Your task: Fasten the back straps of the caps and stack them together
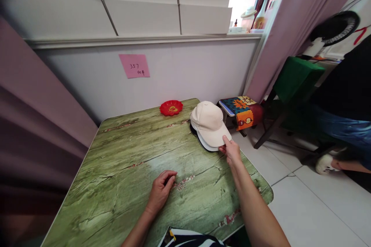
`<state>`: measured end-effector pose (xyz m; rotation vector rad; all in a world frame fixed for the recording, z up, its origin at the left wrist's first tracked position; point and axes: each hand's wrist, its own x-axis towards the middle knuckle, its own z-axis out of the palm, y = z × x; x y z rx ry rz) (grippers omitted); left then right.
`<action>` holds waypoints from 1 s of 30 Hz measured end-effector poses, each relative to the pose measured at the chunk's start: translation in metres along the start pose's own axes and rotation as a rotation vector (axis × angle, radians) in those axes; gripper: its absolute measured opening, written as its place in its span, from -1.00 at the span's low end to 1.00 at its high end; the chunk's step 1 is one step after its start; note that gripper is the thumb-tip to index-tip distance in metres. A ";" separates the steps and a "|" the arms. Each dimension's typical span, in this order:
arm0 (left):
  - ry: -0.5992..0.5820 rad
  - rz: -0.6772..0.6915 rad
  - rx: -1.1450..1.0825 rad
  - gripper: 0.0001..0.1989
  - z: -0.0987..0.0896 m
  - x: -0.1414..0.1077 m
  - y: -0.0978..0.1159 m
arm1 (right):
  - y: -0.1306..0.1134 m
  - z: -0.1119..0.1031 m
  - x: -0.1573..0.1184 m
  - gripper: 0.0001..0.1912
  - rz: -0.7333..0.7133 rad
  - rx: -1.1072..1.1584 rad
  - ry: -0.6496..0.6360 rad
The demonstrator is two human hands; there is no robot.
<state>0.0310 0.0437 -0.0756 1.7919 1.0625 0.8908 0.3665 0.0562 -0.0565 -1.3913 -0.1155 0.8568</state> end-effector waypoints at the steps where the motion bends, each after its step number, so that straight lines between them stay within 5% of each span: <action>1: -0.003 -0.003 -0.006 -0.76 0.000 0.000 0.001 | 0.001 -0.003 0.000 -0.76 -0.013 -0.062 -0.004; 7: -0.008 -0.001 0.003 -0.77 -0.001 0.000 0.006 | 0.005 -0.020 0.005 -0.47 -0.128 -0.508 0.001; 14: -0.010 0.002 0.009 -0.77 -0.001 0.001 0.007 | -0.003 -0.025 -0.003 -0.45 -0.410 -0.872 0.154; 18: -0.019 -0.008 0.010 -0.75 -0.001 0.001 0.006 | -0.015 -0.008 -0.016 -0.42 -0.644 -0.794 0.208; 21: -0.020 -0.023 0.005 -0.74 0.000 0.001 0.005 | -0.019 0.014 -0.020 -0.18 -0.749 -0.769 0.181; 25: -0.014 -0.032 0.005 -0.73 0.000 0.000 0.005 | -0.013 0.040 -0.013 0.17 -0.645 -0.850 0.171; 30: -0.015 -0.019 0.007 -0.74 -0.001 0.000 0.002 | 0.004 0.055 -0.006 0.26 -0.668 -0.979 0.213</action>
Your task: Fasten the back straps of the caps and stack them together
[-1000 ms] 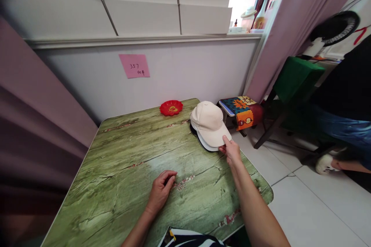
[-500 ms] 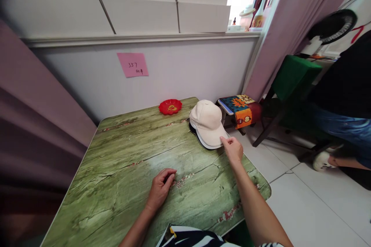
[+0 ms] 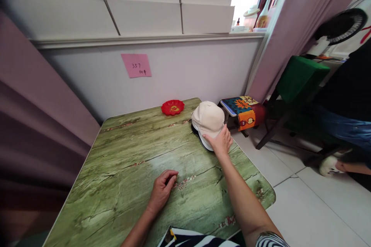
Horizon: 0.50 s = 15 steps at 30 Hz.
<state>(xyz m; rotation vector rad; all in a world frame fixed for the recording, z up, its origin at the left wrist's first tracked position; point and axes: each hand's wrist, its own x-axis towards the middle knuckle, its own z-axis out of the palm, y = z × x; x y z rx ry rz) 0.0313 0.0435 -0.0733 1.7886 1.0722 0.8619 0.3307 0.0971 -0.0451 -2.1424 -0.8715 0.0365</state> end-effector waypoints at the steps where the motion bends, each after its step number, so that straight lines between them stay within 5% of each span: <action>1: 0.002 0.005 0.002 -0.74 0.000 0.000 -0.001 | 0.001 0.003 -0.002 0.26 -0.021 -0.024 0.009; 10: -0.005 0.016 0.015 -0.74 -0.001 0.000 0.001 | 0.011 0.013 -0.009 0.17 -0.107 -0.054 0.072; 15: -0.005 0.003 0.000 -0.73 0.000 0.000 0.000 | 0.043 -0.007 -0.005 -0.17 -0.051 0.229 0.031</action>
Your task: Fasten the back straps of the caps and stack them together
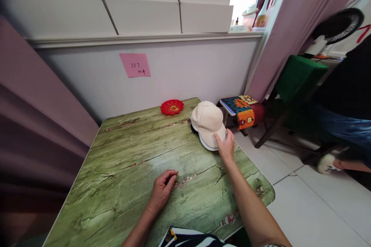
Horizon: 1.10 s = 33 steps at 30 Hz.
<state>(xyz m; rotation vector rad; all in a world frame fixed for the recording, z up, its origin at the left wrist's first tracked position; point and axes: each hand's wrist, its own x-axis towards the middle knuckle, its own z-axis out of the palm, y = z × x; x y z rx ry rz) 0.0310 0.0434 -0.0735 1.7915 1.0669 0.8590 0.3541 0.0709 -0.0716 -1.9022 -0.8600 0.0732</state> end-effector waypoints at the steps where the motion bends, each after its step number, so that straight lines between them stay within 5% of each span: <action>1: -0.001 -0.002 -0.005 -0.73 0.000 0.000 0.000 | 0.008 -0.007 -0.002 -0.23 0.050 0.053 0.037; 6: 0.005 0.003 -0.014 -0.73 0.000 0.001 0.003 | 0.036 -0.028 -0.022 -0.41 0.437 0.465 0.137; 13: 0.007 -0.004 -0.007 -0.73 0.000 0.001 0.007 | 0.017 -0.027 -0.035 -0.70 0.823 0.866 -0.291; 19: 0.023 0.006 0.011 -0.75 0.000 0.000 0.008 | 0.010 -0.021 -0.023 -0.71 0.848 0.761 -0.188; 33: 0.020 -0.002 -0.004 -0.73 0.001 0.000 0.005 | 0.020 -0.014 -0.009 -0.74 0.887 0.812 -0.201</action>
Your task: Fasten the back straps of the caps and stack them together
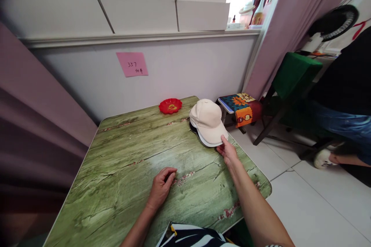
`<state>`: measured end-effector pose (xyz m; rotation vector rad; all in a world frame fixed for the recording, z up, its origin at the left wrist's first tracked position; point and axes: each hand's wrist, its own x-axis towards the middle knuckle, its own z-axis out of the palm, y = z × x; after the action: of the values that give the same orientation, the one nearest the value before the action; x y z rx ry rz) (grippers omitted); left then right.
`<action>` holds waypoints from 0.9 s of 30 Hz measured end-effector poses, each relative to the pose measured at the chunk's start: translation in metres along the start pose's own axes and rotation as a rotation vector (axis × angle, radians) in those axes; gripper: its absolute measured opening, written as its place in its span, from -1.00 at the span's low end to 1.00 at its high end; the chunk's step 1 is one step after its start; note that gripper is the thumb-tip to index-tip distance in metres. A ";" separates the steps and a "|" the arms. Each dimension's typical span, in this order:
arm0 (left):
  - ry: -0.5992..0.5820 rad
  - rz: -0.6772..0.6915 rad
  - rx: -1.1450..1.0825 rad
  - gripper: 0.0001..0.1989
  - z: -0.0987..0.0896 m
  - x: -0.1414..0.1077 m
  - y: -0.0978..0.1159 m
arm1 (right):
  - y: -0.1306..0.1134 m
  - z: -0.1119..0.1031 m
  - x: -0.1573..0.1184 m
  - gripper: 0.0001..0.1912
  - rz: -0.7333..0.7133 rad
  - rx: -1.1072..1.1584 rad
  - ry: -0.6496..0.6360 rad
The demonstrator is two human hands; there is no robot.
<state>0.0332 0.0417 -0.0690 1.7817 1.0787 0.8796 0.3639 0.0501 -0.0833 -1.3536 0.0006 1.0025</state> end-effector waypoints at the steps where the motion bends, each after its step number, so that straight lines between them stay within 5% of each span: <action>1: 0.001 -0.001 0.004 -0.73 0.000 0.000 0.000 | 0.001 0.000 0.000 -0.74 -0.011 -0.005 0.004; 7: -0.009 -0.009 -0.012 -0.74 0.000 0.000 -0.002 | 0.005 0.005 -0.003 -0.82 0.044 0.191 -0.113; 15: -0.011 0.010 0.001 -0.74 0.000 -0.001 -0.003 | 0.007 0.026 0.004 -0.64 0.116 0.571 -0.252; 23: -0.018 0.000 -0.014 -0.74 0.001 -0.001 -0.004 | 0.011 0.018 0.011 -0.67 0.126 0.654 -0.346; 27: -0.017 0.017 0.017 -0.75 0.002 -0.001 -0.008 | 0.004 0.022 0.013 -0.68 0.155 0.542 -0.227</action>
<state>0.0318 0.0423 -0.0770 1.8119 1.0646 0.8664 0.3574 0.0748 -0.0871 -0.7501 0.1960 1.1788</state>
